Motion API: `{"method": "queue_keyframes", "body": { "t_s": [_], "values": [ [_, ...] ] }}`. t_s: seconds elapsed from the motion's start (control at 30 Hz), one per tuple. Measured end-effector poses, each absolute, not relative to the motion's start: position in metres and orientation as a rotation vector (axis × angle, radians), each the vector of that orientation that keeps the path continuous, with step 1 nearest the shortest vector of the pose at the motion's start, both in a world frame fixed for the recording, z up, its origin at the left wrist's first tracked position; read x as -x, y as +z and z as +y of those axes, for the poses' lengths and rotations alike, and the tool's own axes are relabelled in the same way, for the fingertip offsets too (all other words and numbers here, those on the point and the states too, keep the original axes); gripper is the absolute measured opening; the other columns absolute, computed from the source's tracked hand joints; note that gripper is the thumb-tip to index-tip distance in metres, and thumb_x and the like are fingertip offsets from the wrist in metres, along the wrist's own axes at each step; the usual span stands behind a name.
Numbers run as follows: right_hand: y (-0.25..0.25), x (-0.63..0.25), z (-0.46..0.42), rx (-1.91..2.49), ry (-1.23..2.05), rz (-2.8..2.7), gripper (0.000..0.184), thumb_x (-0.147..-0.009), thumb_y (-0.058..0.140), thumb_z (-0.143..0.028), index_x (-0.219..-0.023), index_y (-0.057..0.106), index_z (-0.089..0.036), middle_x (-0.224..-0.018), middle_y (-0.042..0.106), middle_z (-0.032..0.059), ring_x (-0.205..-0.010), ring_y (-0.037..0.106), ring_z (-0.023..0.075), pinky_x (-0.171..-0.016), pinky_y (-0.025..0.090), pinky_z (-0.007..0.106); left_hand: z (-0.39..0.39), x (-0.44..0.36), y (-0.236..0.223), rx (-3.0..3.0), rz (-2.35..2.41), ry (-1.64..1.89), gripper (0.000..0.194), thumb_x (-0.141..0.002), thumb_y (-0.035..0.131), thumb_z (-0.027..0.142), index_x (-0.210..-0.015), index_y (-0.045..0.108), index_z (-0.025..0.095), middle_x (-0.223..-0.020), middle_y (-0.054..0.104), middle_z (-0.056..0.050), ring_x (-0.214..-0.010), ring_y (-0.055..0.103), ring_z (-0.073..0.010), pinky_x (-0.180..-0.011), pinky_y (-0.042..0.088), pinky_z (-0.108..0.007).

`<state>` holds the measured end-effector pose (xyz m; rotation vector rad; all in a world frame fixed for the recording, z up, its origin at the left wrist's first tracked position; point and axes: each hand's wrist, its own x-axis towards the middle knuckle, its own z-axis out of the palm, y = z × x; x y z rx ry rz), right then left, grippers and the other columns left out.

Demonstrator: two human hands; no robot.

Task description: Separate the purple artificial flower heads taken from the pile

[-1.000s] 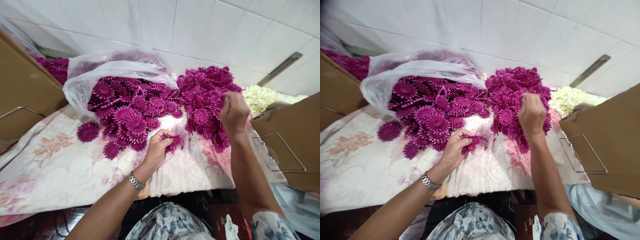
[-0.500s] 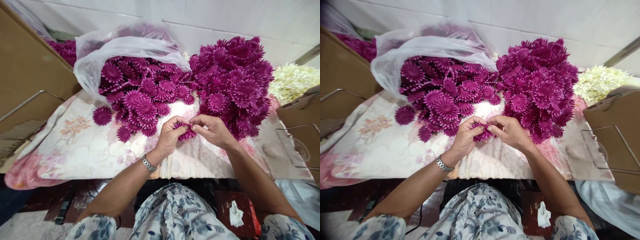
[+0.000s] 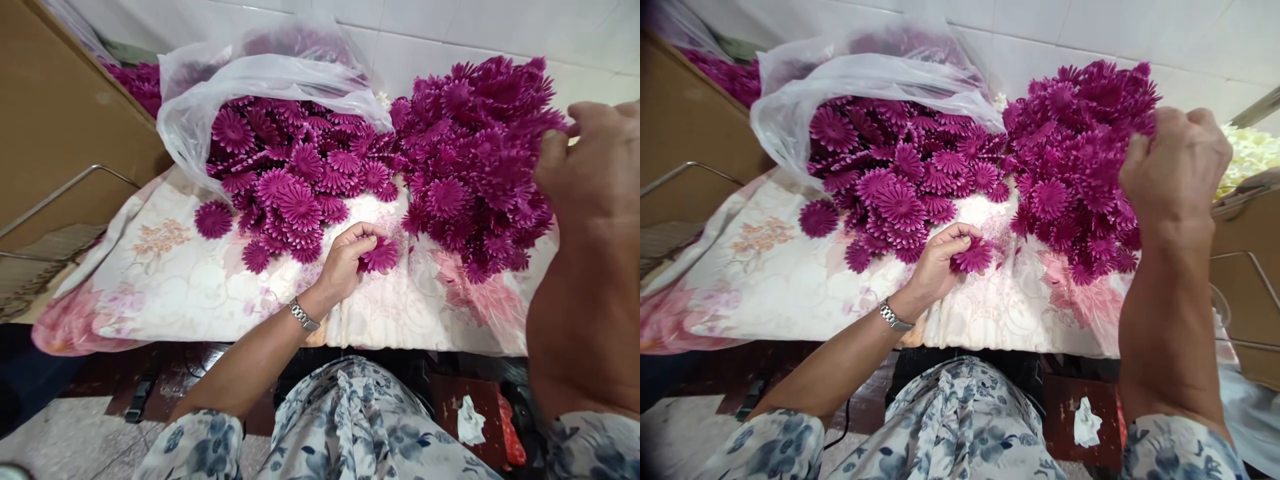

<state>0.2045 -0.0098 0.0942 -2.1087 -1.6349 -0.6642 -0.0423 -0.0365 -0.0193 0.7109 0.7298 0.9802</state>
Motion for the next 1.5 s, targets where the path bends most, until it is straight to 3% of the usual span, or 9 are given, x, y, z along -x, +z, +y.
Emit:
{"method": "queue_keyframes", "body": {
  "t_s": [0.23,0.43,0.63,0.83,0.93,1.0,1.1,1.23,1.5],
  "values": [
    [0.018,-0.113,-0.059,1.504,0.569,-2.035,0.025,-0.079,0.064,-0.033,-0.1,0.066,-0.02,-0.081,0.069,0.002,-0.063,0.06,0.0121,-0.057,0.047,0.025,-0.04,0.041,-0.019,-0.705,0.72,0.975,0.014,-0.072,0.064,0.025,-0.08,0.055,0.019,-0.065,0.055,0.004,-0.051,0.051,-0.008,-0.049,0.045,-0.021],
    [0.0,-0.105,-0.06,1.467,0.378,-1.942,0.01,-0.081,0.059,-0.02,-0.087,0.067,-0.018,-0.077,0.07,0.002,-0.068,0.064,0.0123,-0.064,0.047,0.023,-0.041,0.041,-0.018,-0.773,0.772,0.97,0.017,-0.072,0.067,0.028,-0.083,0.059,0.017,-0.076,0.061,0.001,-0.064,0.057,-0.0085,-0.056,0.049,-0.02],
    [0.023,-0.127,-0.056,1.549,0.295,-1.835,0.013,-0.081,0.058,-0.021,-0.071,0.066,-0.019,-0.059,0.063,-0.0027,-0.05,0.052,0.008,-0.047,0.037,0.021,-0.038,0.04,-0.012,-0.734,0.77,0.962,0.022,-0.07,0.067,0.029,-0.082,0.055,0.016,-0.068,0.063,0.001,-0.052,0.059,-0.0113,-0.05,0.049,-0.024],
    [0.087,-0.207,-0.005,1.924,-0.3,-1.506,0.021,-0.086,0.056,-0.028,-0.1,0.067,-0.019,-0.086,0.068,0.0091,-0.074,0.06,0.0181,-0.072,0.048,0.038,-0.037,0.04,-0.009,-0.681,0.74,0.892,0.031,-0.062,0.058,0.008,-0.091,0.05,0.017,-0.08,0.069,-0.002,-0.064,0.067,-0.0157,-0.06,0.054,-0.03],
    [0.095,-0.227,0.001,2.021,-0.541,-1.517,0.052,-0.084,0.058,-0.039,-0.131,0.051,-0.016,-0.118,0.058,0.0201,-0.11,0.053,0.0325,-0.094,0.04,0.051,-0.038,0.038,-0.008,-0.661,0.765,0.919,0.032,-0.058,0.055,0.002,-0.086,0.051,0.016,-0.076,0.068,-0.001,-0.068,0.068,-0.0149,-0.069,0.055,-0.03],
    [0.081,-0.214,-0.011,1.88,-0.597,-1.626,0.044,-0.088,0.051,-0.04,-0.127,0.054,-0.02,-0.119,0.058,0.0185,-0.114,0.051,0.0331,-0.097,0.039,0.051,-0.038,0.037,-0.01,-0.659,0.754,0.949,0.022,-0.06,0.058,0.005,-0.079,0.052,0.016,-0.075,0.068,-0.002,-0.069,0.067,-0.0142,-0.072,0.054,-0.03],
    [0.045,-0.169,-0.039,1.562,-0.273,-1.889,0.024,-0.09,0.05,-0.037,-0.102,0.065,-0.023,-0.097,0.067,0.0095,-0.094,0.06,0.0242,-0.083,0.048,0.041,-0.037,0.035,-0.016,-0.68,0.728,0.986,0.012,-0.063,0.063,0.01,-0.074,0.059,0.015,-0.079,0.069,-0.003,-0.069,0.065,-0.0125,-0.07,0.053,-0.028],
    [0.005,-0.118,-0.06,1.389,0.505,-1.974,0.029,-0.082,0.061,-0.042,-0.1,0.064,-0.019,-0.082,0.063,0.0024,-0.069,0.057,0.0126,-0.063,0.046,0.027,-0.036,0.037,-0.024,-0.744,0.793,1.062,0.009,-0.063,0.069,0.015,-0.072,0.067,0.016,-0.073,0.066,0.001,-0.068,0.06,-0.009,-0.065,0.048,-0.021],
    [-0.022,-0.103,-0.053,1.441,0.674,-1.681,0.021,-0.075,0.068,-0.035,-0.084,0.059,-0.018,-0.071,0.056,-0.0021,-0.063,0.05,0.0103,-0.059,0.04,0.024,-0.037,0.04,-0.021,-0.647,0.635,0.964,0.014,-0.066,0.071,0.023,-0.077,0.073,0.015,-0.073,0.067,-0.003,-0.067,0.057,-0.0088,-0.063,0.045,-0.02]
  ]
}}
